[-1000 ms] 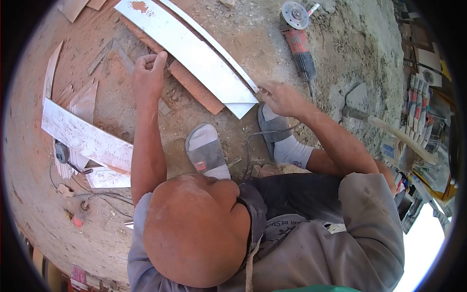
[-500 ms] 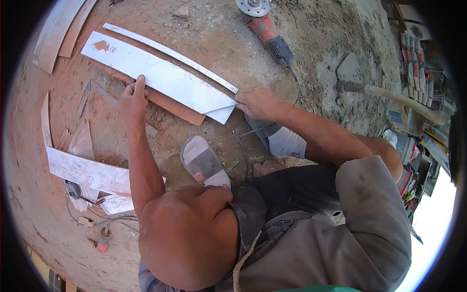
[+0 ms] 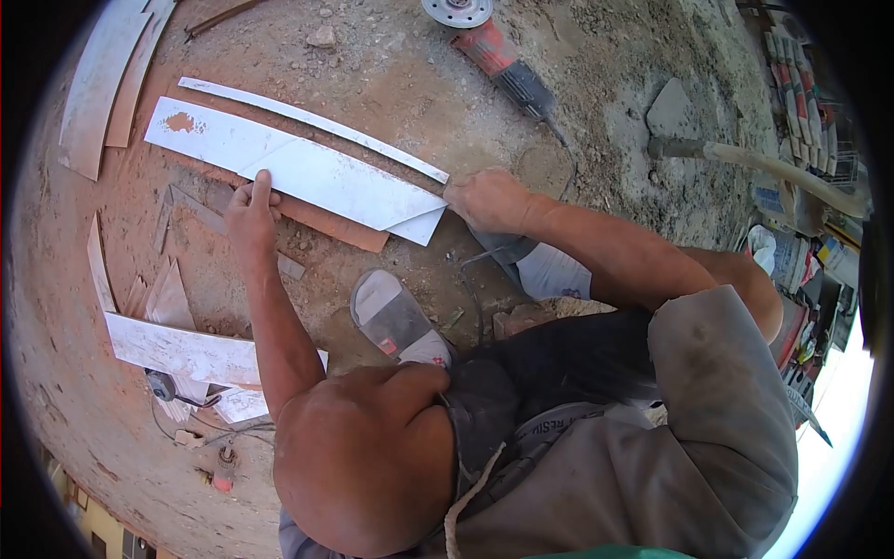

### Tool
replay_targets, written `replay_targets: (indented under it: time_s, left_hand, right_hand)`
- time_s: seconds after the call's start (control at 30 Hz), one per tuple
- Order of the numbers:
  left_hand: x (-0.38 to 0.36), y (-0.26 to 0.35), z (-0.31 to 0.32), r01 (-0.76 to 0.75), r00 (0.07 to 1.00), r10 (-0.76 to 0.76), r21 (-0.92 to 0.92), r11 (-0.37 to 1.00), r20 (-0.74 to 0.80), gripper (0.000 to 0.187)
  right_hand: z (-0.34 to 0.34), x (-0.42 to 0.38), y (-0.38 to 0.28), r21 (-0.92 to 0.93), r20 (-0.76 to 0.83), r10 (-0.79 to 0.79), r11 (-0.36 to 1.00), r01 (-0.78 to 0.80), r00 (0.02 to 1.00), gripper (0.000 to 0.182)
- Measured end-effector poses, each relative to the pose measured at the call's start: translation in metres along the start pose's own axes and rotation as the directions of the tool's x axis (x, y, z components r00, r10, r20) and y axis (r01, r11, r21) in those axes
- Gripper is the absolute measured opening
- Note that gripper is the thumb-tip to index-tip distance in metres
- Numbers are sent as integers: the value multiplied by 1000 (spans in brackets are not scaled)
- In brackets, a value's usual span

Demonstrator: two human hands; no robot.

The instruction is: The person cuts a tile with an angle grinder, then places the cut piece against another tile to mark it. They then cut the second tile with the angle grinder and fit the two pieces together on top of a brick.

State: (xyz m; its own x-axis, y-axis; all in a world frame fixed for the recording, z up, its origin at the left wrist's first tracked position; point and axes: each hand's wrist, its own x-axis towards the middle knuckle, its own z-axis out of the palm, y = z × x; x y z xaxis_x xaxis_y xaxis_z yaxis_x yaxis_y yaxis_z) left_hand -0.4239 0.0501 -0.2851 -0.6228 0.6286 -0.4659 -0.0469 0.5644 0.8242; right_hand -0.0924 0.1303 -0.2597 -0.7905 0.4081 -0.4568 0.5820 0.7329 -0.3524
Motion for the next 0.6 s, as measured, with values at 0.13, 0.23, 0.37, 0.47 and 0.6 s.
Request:
replay_targets:
  time_s: [0.13, 0.23, 0.37, 0.47, 0.6]
  left_hand:
    - [1, -1, -1, -5, 1000, 5, 1, 1000, 2, 35]
    - [0, -1, 1, -12, 1000, 12, -1, 1000, -12, 35]
    - [-4, 3, 2, -7, 1000, 7, -10, 1000, -17, 34]
    - [-6, 6, 2, -13, 1000, 13, -27, 1000, -23, 33]
    - [-6, 7, 2, 5, 1000, -6, -48, 999, -15, 33]
  right_hand:
    - [2, 1, 1, 21, -3, -4, 1000, 5, 1000, 16]
    - [3, 1, 3, 53, -40, -31, 998, 33, 999, 17]
    - [7, 2, 7, 65, -81, -83, 994, 89, 993, 15]
    - [6, 1, 7, 35, -66, -79, 996, 82, 995, 14]
    - [4, 1, 6, 48, -96, -83, 995, 88, 992, 13]
